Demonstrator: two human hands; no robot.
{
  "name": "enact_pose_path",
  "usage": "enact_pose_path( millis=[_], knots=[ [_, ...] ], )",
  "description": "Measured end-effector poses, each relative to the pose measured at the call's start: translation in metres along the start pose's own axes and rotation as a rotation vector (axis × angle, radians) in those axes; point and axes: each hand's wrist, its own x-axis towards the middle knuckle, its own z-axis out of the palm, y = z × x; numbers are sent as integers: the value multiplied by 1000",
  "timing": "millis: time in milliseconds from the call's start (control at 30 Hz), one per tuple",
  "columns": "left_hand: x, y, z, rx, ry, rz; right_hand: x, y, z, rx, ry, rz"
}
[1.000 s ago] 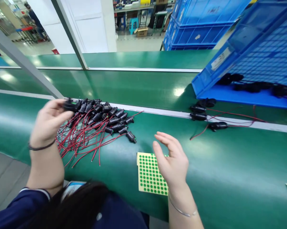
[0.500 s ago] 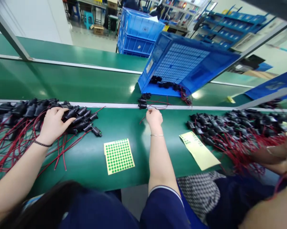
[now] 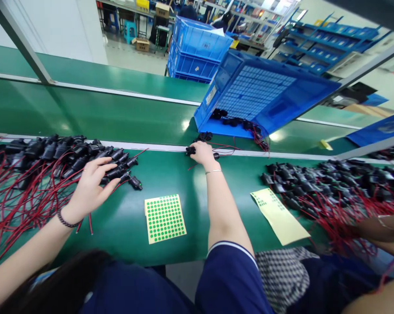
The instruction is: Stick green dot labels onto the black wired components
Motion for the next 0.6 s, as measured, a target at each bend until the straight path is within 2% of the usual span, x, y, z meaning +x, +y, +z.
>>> enact_pose_path(
  millis=[100,167,233,300,333,367,400,500,533,600],
  knots=[
    [-4,10,32,-325,-132,-52,-12,-41,8,284,-76,-154],
    [-4,13,58,-564,-208,-145,-27,-76,14,763,-197,-304],
    [-2,16,79,-756,-224,-240,-45,-109,16,1121,-397,-428],
    [0,19,91,-882,-207,-296,-61,-135,15,1280,-577,-498],
    [1,21,94,-928,-188,-315,-68,-144,14,1316,-606,-506],
    [2,23,95,-968,-161,-335,-74,-150,13,1330,-578,-490],
    [2,24,95,-1003,-126,-357,-79,-153,12,1318,-489,-452],
    [-3,25,91,-1062,-28,-429,-98,-147,11,1075,-78,-324],
    [-5,25,89,-1059,-10,-447,-106,-142,11,941,1,-321],
    [-11,26,88,-1024,1,-463,-123,-130,10,679,16,-378]
  ],
)
